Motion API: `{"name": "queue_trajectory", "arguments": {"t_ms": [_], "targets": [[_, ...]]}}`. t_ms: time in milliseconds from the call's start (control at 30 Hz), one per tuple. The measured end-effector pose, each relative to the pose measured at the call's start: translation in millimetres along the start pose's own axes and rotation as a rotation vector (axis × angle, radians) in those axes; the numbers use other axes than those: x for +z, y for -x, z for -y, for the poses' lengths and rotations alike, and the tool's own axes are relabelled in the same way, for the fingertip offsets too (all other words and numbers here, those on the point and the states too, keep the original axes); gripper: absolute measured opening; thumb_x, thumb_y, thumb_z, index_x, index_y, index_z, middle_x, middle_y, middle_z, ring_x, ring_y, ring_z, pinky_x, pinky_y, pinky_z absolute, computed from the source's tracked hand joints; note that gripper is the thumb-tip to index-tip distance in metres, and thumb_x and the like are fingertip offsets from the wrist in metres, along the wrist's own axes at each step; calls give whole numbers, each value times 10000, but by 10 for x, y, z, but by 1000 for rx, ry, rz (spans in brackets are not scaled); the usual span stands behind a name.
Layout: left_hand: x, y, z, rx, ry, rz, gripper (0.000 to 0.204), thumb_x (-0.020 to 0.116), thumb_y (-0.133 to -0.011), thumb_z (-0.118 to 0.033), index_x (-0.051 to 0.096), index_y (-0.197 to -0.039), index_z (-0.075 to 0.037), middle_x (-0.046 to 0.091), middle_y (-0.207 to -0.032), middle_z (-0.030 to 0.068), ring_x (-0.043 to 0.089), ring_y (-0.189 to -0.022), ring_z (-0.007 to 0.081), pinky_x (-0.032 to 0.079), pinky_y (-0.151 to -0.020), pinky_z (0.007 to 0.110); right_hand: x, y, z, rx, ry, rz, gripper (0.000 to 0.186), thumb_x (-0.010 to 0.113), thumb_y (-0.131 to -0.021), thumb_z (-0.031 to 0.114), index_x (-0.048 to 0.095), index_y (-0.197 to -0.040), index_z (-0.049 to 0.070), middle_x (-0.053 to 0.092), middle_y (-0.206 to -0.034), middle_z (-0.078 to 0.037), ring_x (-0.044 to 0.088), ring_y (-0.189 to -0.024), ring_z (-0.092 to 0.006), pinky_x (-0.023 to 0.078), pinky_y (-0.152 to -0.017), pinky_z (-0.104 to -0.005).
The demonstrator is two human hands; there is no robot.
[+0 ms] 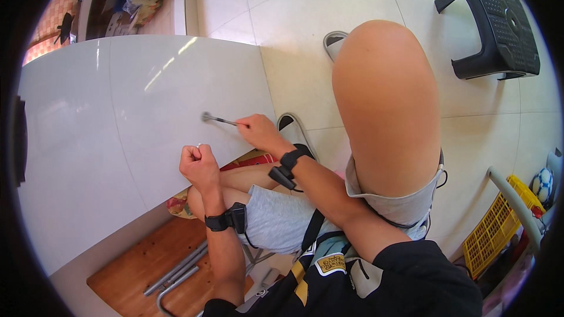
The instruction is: Repairing or manipulating a lock mechanism on a white cabinet using a small tool.
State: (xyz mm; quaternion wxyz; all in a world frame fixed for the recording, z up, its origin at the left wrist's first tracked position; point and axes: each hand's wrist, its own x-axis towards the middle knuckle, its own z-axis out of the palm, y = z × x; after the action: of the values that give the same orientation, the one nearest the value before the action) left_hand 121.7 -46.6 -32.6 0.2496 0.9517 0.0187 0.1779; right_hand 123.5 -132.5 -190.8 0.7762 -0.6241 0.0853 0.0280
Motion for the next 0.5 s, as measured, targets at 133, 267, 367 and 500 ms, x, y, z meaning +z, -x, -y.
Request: {"name": "queue_trajectory", "arguments": {"t_ms": [133, 267, 367, 500], "targets": [[7, 0, -5, -19, 42, -42, 331, 602, -801, -10, 321, -634, -63, 320, -594, -39, 289, -560, 75, 275, -481, 267, 43, 139, -135, 181, -27, 0, 292, 549, -854, 219, 742, -1001, 56, 658, -747, -211, 624, -633, -379, 503, -613, -423], [-39, -7, 2, 18, 67, -128, 343, 614, -813, -4, 328, -633, -65, 331, -598, -37, 290, -562, 73, 271, -483, 259, 202, -12, 566, -69, 12, 12, 301, 541, -854, 210, 742, -1009, 46, 647, -741, -229, 623, -629, -380, 503, -605, -418], [-22, 10, -9, 40, 94, -153, 345, 611, -830, -6, 333, -634, -67, 338, -600, -40, 292, -565, 70, 270, -484, 254, 92, -121, 630, -44, 59, 54, 306, 536, -855, 199, 738, -1017, 38, 640, -737, -244, 621, -621, -386, 501, -598, -421], [27, 49, -28, 46, 135, -124, 343, 604, -837, -4, 333, -637, -69, 345, -602, -46, 295, -567, 68, 268, -481, 252, -56, -5, -83, 63, -24, 13, 298, 532, -863, 196, 724, -1019, 29, 622, -741, -263, 607, -612, -403, 490, -594, -443]]}}
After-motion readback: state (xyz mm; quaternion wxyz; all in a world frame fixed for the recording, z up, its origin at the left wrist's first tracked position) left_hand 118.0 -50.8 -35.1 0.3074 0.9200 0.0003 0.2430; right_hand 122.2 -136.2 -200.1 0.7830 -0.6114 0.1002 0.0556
